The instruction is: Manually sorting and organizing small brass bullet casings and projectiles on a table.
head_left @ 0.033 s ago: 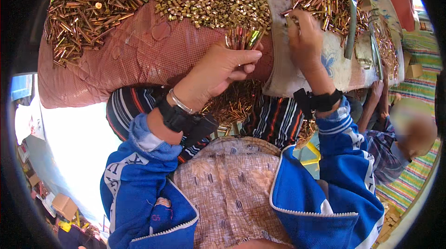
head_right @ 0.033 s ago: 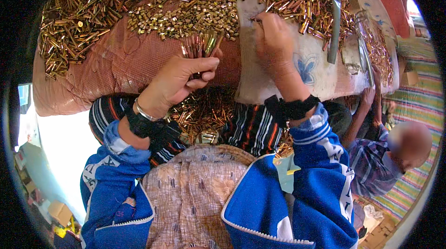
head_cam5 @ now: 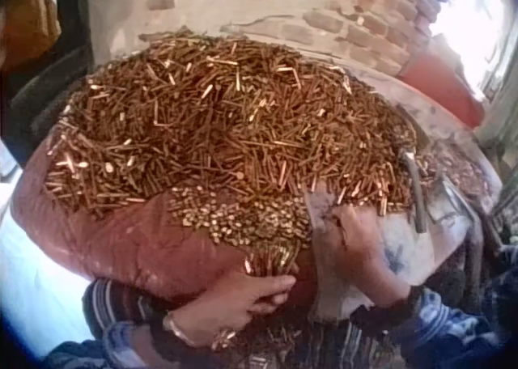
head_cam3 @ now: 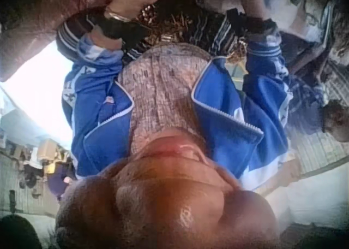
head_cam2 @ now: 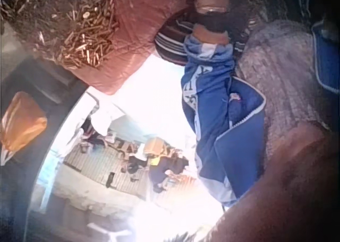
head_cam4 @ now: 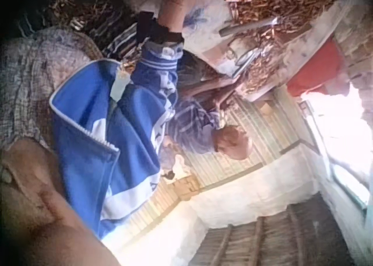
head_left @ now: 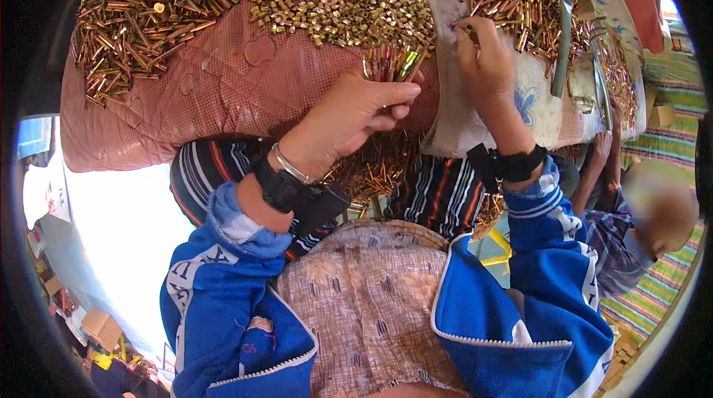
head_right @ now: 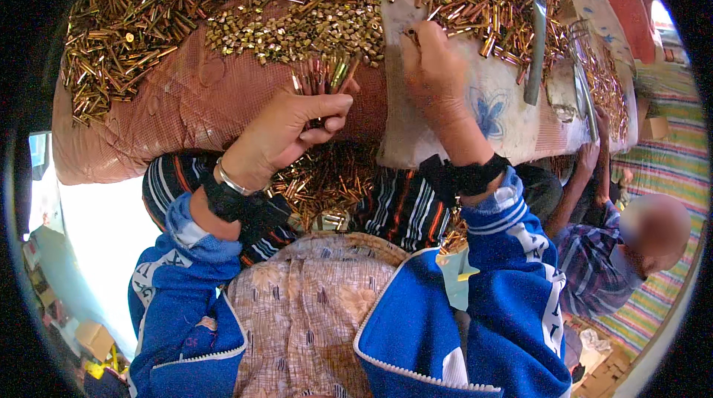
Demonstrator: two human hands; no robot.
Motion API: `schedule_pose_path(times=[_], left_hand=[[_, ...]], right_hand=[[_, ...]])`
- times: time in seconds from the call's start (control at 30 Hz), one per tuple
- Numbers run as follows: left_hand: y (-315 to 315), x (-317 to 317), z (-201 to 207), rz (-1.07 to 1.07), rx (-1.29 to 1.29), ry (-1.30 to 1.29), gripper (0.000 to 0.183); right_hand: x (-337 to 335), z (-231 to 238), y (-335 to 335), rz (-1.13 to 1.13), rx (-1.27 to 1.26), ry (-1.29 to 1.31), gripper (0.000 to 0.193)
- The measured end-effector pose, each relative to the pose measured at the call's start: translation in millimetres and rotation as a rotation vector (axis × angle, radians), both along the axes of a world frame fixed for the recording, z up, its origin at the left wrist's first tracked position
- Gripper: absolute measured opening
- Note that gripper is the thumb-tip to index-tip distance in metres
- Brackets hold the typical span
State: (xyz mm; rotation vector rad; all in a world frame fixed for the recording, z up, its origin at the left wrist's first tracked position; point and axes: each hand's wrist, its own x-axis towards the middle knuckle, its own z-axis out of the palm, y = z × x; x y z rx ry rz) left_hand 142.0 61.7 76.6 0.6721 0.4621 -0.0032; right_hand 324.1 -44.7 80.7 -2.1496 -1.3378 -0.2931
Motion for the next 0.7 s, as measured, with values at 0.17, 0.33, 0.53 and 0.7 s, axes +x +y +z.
schedule_pose_path(times=[0.17,0.33,0.53,0.7], left_hand=[[1.3,-1.7,-4.4,0.012,-0.041,-0.074,0.014],[1.3,-1.4,-4.5,-0.013,-0.001,-0.058,0.012],[1.6,-3.7,0.5,0.015,0.007,-0.05,0.014],[3.0,-3.0,-3.2,0.008,-0.035,-0.108,0.014]], right_hand=[[-4.2,7.3,31.1,0.054,0.061,0.352,0.014],[3.7,3.1,60.0,0.164,0.059,0.259,0.017],[7.6,-0.3,90.9,0.112,-0.08,0.268,0.024],[23.3,-12.3,105.8,0.047,-0.153,0.124,0.031]])
